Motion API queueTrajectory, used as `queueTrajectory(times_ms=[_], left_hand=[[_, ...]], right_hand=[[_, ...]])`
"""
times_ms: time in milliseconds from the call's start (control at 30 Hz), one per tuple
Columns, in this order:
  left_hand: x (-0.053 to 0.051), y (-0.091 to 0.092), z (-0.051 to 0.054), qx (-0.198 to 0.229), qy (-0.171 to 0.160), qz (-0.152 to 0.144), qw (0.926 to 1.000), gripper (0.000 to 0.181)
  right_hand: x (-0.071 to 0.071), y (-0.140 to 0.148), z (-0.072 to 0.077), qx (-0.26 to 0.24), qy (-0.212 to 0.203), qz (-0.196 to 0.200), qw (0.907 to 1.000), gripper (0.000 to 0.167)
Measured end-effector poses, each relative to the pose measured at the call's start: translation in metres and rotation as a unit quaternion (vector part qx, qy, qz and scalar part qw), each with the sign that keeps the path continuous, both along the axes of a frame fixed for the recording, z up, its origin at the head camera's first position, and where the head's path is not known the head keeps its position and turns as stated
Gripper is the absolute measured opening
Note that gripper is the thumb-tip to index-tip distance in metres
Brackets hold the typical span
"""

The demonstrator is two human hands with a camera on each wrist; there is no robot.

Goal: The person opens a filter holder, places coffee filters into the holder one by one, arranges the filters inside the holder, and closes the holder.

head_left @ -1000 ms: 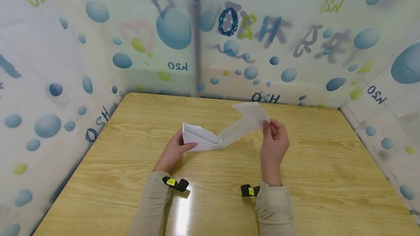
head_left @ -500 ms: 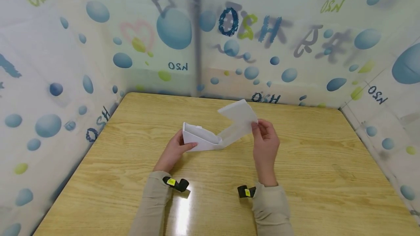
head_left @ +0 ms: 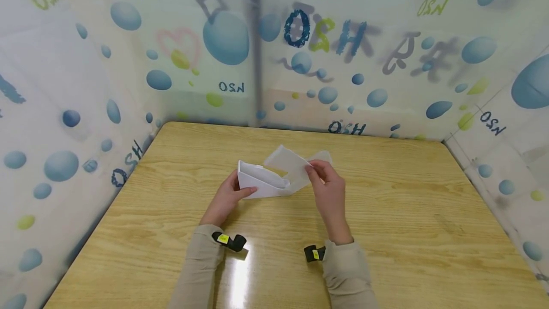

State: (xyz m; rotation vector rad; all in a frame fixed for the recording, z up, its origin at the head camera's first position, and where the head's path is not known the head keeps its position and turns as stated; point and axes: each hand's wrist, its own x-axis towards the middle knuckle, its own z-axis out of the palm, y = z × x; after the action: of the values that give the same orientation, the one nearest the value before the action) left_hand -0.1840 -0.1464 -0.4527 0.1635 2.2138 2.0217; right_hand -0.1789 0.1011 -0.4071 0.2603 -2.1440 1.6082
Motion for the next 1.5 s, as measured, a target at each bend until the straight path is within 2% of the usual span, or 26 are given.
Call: queueTrajectory(times_ms=[233,633,900,1033,1233,1400,1500], left_hand=[[0.0,0.0,-0.001,0.001,0.005,-0.001,1.0,0.049],[-0.001,-0.001,-0.002,0.001,0.003,-0.001,1.0,0.051],[-0.001,-0.001,-0.002,-0.001,0.003,0.001,1.0,0.051],[-0.002,-0.001,-0.003,-0.001,0.002,0.0,1.0,0.05],[-0.001,-0.001,-0.003,0.004,0.0,0.001,1.0,0.051],[0.0,-0.001,-0.001,0.003,0.001,-0.002,1.0,0.05],[-0.003,-0.001,-0.006,0.007,0.003,-0.001,1.0,0.051]], right_hand=[[-0.001,-0.009,-0.004,0.046,0.015,-0.007,0.9988,0.019],[-0.001,-0.015,-0.007,0.098,0.021,0.006,0.9949,0.018],[-0.003,-0.021,-0.01,0.116,0.065,0.039,0.9903,0.015],[-0.005,-0.024,-0.012,0.128,0.092,0.049,0.9863,0.014],[-0.009,-0.027,-0.015,0.202,0.111,0.016,0.973,0.012],[-0.008,-0.029,-0.014,0.191,0.115,0.021,0.9745,0.009],[-0.008,-0.03,-0.012,0.19,0.114,0.022,0.975,0.009]])
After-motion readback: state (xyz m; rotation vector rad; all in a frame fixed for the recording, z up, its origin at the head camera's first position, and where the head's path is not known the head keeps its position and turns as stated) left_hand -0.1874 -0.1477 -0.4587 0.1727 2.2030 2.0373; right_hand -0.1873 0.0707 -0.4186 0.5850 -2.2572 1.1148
